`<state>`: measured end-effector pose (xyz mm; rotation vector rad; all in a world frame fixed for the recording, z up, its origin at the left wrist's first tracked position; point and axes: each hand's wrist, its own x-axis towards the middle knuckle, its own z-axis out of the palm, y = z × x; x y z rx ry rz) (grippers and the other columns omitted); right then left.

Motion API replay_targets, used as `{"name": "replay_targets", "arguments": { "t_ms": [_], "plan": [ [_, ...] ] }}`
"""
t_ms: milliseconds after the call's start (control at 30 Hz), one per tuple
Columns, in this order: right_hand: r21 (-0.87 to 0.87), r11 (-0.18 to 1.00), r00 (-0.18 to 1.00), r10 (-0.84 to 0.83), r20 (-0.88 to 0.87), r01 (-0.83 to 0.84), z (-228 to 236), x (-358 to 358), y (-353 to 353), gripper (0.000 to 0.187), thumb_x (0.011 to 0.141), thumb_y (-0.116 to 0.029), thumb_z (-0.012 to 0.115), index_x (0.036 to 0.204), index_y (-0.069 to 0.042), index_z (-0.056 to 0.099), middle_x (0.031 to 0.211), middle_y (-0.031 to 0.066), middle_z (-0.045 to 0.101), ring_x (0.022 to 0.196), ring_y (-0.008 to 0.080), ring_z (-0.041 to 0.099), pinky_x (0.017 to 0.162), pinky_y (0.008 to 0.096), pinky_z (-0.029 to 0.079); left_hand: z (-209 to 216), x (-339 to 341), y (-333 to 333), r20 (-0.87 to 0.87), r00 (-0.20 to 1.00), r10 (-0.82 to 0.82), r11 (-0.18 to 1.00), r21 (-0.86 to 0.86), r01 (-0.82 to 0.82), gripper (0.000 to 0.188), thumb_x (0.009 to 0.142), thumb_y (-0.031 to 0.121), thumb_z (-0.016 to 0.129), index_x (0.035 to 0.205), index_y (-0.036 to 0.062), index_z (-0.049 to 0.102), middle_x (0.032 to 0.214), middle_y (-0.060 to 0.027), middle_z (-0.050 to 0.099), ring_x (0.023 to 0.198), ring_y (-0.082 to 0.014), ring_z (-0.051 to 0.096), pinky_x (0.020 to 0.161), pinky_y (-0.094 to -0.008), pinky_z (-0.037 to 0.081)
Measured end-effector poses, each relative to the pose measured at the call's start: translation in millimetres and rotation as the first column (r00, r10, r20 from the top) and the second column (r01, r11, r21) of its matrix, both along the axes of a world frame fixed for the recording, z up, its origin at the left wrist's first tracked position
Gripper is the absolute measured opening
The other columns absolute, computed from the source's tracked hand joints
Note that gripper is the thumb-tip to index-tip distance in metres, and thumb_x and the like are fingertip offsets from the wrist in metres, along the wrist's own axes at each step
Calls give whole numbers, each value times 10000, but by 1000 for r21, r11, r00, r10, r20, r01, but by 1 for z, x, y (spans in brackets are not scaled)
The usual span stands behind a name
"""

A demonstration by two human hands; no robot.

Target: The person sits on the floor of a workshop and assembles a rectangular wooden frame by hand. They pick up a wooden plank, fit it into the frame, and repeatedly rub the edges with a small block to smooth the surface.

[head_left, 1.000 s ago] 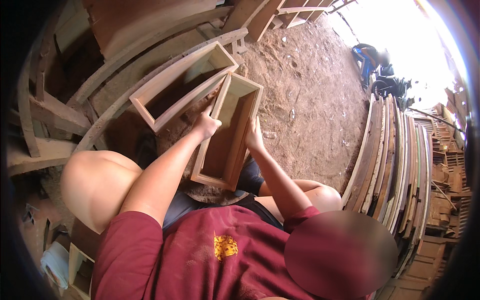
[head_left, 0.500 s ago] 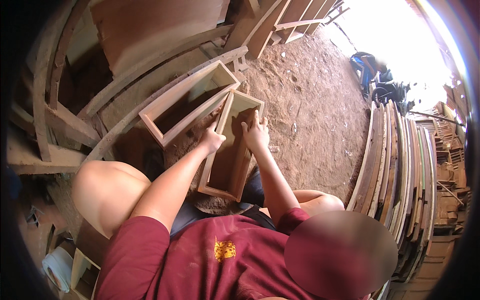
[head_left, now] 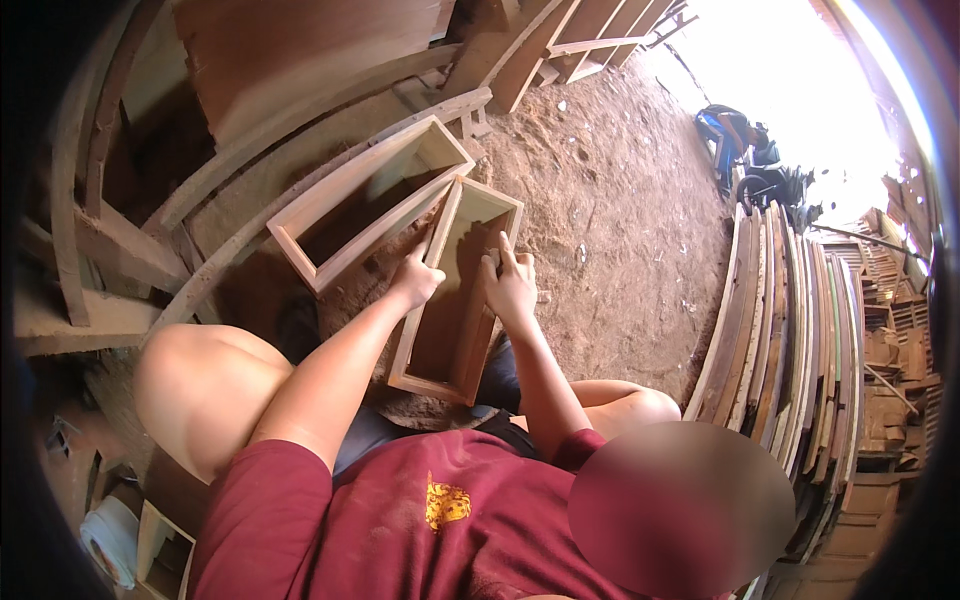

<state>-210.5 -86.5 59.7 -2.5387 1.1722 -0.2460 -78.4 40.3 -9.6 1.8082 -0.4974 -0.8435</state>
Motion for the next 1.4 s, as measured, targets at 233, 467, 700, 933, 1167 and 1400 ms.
{"name": "replay_targets", "arguments": {
  "t_ms": [233,467,700,933,1167,1400],
  "plan": [
    [-25,986,950,-154,273,167,-41,-9,-60,613,950,-359,548,1486,-119,372,1128,222,526,1006,368,577,858,439,472,12,-7,-8,-42,999,-7,999,-50,5,728,678,151,590,1368,-40,462,1150,-298,631,1089,-369,620,957,-381,485],
    [73,988,943,-153,295,137,-13,21,-56,358,861,-218,658,1140,4,620,861,202,685,806,332,666,737,410,506,-2,-3,-4,21,998,58,998,-19,-58,741,671,148,591,1380,-25,462,1122,-295,643,1052,-373,636,934,-376,499],
    [150,969,937,-231,262,197,-11,22,-62,343,834,-326,703,872,9,641,829,203,686,803,337,667,735,415,504,10,-6,-4,41,997,63,998,15,-64,702,673,157,591,1347,-13,494,1101,-297,646,1030,-391,637,906,-397,511],
    [-56,982,976,-172,130,181,-12,20,-59,309,791,-333,738,888,-48,671,836,152,701,793,307,677,737,412,515,17,-3,-2,23,999,32,999,39,-33,668,678,164,594,1322,3,516,1080,-288,654,1001,-398,642,879,-413,516],
    [-115,980,986,-161,45,165,-1,35,-63,342,822,-397,692,967,-93,637,938,156,697,926,354,657,803,460,510,15,-3,-1,13,999,42,999,28,-42,674,685,160,600,1337,10,511,1130,-277,644,1047,-380,632,911,-406,507],
    [-139,978,987,-161,-27,156,14,65,-89,303,857,-377,628,1018,-122,600,976,164,692,960,357,655,816,469,504,-2,-5,-7,22,999,38,999,-35,-38,709,693,157,600,1373,1,479,1196,-277,617,1100,-375,612,950,-392,490]
  ]
}}
